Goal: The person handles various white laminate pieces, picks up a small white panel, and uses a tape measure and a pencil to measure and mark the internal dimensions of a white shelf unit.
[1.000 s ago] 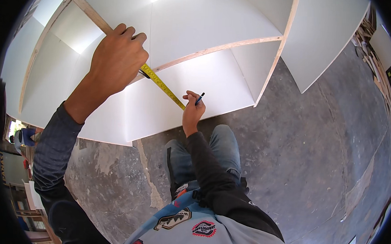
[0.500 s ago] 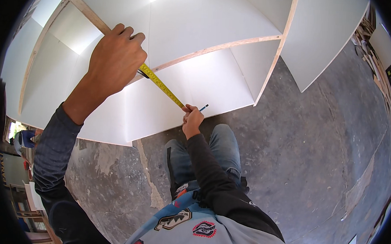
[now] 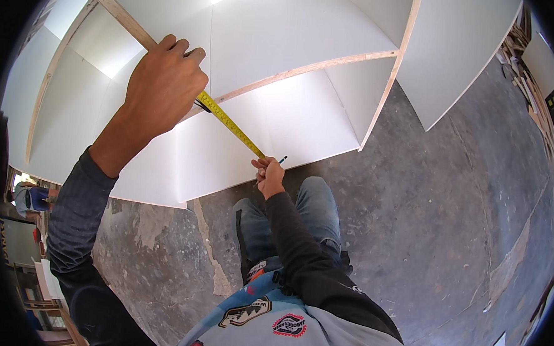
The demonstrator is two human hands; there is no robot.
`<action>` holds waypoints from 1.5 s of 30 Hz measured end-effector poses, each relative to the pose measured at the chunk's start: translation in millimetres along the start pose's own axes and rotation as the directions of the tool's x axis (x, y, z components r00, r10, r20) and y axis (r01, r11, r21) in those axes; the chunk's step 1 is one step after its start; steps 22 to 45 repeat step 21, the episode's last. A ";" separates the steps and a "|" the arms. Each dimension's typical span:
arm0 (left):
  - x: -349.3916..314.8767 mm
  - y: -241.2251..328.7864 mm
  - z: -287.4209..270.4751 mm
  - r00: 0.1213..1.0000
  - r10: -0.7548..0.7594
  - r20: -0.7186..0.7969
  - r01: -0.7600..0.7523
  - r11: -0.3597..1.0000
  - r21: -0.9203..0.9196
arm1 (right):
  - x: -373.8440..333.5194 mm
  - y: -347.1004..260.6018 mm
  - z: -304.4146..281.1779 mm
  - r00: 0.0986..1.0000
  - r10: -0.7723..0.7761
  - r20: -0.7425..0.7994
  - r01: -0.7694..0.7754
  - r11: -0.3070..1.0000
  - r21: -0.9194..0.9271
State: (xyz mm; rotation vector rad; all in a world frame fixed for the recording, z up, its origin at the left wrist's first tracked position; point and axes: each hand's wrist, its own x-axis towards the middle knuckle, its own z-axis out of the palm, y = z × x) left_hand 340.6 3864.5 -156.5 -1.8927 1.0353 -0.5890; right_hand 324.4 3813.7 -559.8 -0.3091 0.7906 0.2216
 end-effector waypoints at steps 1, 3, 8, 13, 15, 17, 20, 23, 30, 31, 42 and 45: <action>0.1 0.0 0.7 1.000 0.000 -0.005 0.000 1.000 -0.004 | 1.2 0.2 -0.9 1.000 0.016 0.012 -0.016 1.000 0.004; 0.4 0.0 1.5 1.000 0.002 -0.007 -0.002 1.000 -0.004 | 3.0 0.6 -2.1 0.999 0.036 0.025 -0.037 0.999 0.016; -0.4 -0.3 2.3 1.000 0.006 -0.007 -0.006 1.000 0.003 | 1.9 2.4 -1.5 0.999 0.039 0.031 -0.040 0.999 0.020; 1.6 1.5 -4.1 0.997 -0.023 0.072 0.026 0.999 -0.035 | 6.9 5.1 -2.9 0.994 0.048 0.100 -0.052 0.998 0.037; 1.6 1.3 -4.2 0.998 -0.024 0.065 0.026 0.999 -0.043 | 10.7 6.5 -3.6 0.992 0.079 0.100 -0.085 0.995 0.057; -1.6 -0.3 0.7 1.000 0.003 -0.026 -0.003 1.000 -0.025 | 13.6 9.3 -3.7 0.989 0.123 0.087 -0.129 0.989 0.071; -3.4 -0.8 1.5 1.000 0.007 -0.003 -0.007 1.000 0.001 | 21.8 16.0 -3.8 0.992 0.103 0.068 -0.109 0.989 0.102; -1.5 -0.8 0.8 1.000 0.012 -0.007 -0.012 1.000 0.003 | 29.0 16.5 -4.8 0.994 0.095 0.049 -0.100 0.988 0.114; -1.5 -0.8 0.8 1.000 0.012 -0.007 -0.012 1.000 0.003 | 29.0 16.5 -4.8 0.994 0.095 0.049 -0.100 0.988 0.114; -1.5 -0.8 0.8 1.000 0.012 -0.007 -0.012 1.000 0.003 | 29.0 16.5 -4.8 0.994 0.095 0.049 -0.100 0.988 0.114; -1.5 -0.8 0.8 1.000 0.012 -0.007 -0.012 1.000 0.003 | 29.0 16.5 -4.8 0.994 0.095 0.049 -0.100 0.988 0.114; -1.5 -0.8 0.8 1.000 0.012 -0.007 -0.012 1.000 0.003 | 29.0 16.5 -4.8 0.994 0.095 0.049 -0.100 0.988 0.114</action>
